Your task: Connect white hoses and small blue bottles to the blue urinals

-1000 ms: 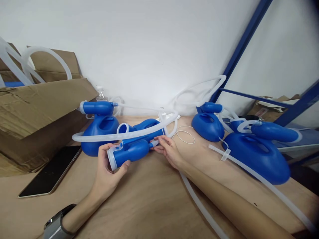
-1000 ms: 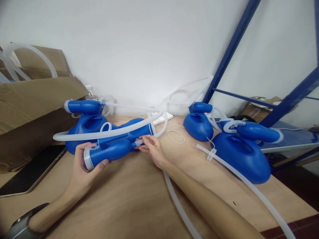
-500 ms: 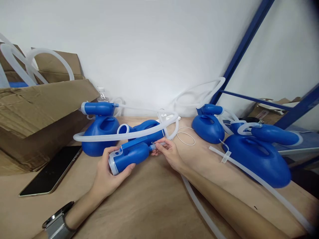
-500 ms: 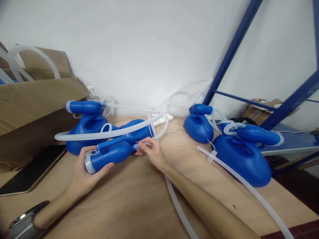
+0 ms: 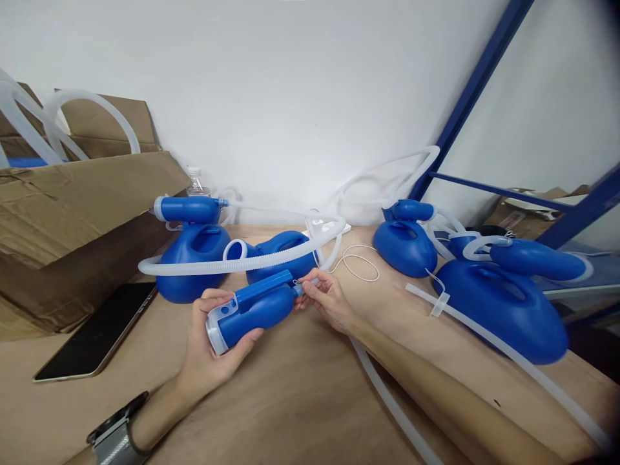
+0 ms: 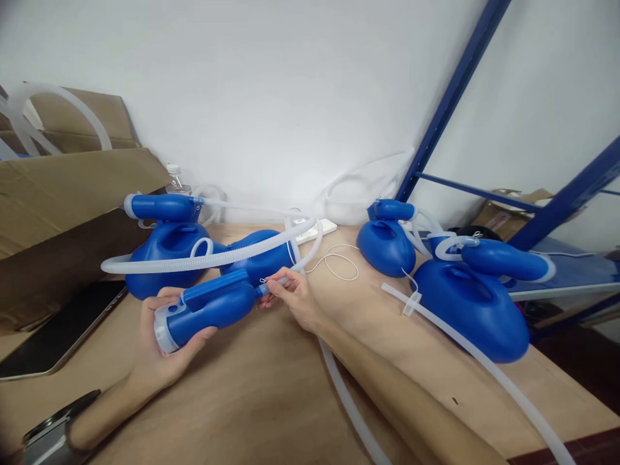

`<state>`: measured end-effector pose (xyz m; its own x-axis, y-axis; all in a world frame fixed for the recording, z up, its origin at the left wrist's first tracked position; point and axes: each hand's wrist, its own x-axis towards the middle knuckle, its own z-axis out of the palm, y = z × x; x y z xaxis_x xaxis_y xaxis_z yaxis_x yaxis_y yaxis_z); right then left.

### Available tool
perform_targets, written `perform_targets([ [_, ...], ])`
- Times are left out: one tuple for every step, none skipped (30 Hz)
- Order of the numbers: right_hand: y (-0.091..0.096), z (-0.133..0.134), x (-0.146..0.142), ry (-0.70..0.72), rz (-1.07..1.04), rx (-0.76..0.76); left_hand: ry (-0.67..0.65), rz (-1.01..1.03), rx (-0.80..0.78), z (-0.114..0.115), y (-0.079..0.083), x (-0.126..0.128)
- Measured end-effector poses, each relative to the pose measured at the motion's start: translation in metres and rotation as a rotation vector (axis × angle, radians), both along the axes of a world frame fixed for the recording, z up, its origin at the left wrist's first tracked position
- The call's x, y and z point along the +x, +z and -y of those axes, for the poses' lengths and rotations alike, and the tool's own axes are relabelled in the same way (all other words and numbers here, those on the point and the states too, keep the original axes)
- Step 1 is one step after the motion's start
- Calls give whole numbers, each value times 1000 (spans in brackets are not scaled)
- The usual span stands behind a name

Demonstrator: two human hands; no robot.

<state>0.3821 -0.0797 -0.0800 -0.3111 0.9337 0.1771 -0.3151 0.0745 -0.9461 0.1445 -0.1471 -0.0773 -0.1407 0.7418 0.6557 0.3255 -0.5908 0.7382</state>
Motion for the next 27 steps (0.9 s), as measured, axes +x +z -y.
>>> perform_targets([
  [0,0,0,11,15,-4,1,-8,15,0,0,0],
  [0,0,0,23,34,-8,-3,-30,43,0,0,0],
  [0,1,0,31,51,-12,-10,-63,78,-1,0,-1],
  [0,1,0,35,62,-15,-17,-102,116,-2,0,-2],
  [0,1,-1,36,67,-16,-27,-143,165,-4,-1,-4],
  [1,2,-1,34,65,-16,-39,-181,222,-6,-2,-6],
  [1,3,-2,30,59,-14,-51,-210,277,-8,-3,-8],
  [2,3,-3,29,54,-12,-61,-234,329,-9,-4,-9],
  [2,4,-4,32,54,-11,-68,-255,373,-11,-5,-9],
  [3,5,-4,33,54,-10,-68,-273,406,-11,-5,-9],
  [4,6,-5,28,53,-5,-59,-284,422,-11,-5,-7],
  [5,7,-6,19,53,3,-45,-286,422,-10,-5,-6],
  [6,8,-6,10,54,12,-32,-281,420,-9,-5,-4],
  [6,8,-6,1,53,21,-26,-271,413,-8,-5,-2],
  [7,9,-5,-8,51,30,-26,-259,401,-7,-4,0],
  [6,9,-5,-10,51,37,-31,-244,389,-6,-5,1],
  [6,9,-4,2,57,40,-37,-231,371,-6,-5,1],
  [5,8,-3,18,66,40,-38,-222,343,-7,-6,1],
  [4,7,-3,33,76,36,-33,-212,303,-7,-6,0],
  [3,6,-2,49,88,30,-23,-201,253,-8,-7,-1],
  [2,5,-1,66,101,25,-6,-187,199,-9,-7,-3],
  [1,3,0,80,109,23,18,-169,146,-10,-6,-5],
  [0,2,1,94,109,22,46,-149,94,-11,-6,-6],
  [0,2,2,112,107,23,72,-125,46,-11,-4,-7],
  [0,1,3,135,104,26,93,-100,0,-11,-2,-8],
  [1,1,4,157,101,31,110,-73,-44,-10,0,-8],
  [1,1,4,172,100,38,122,-45,-91,-8,1,-8],
])
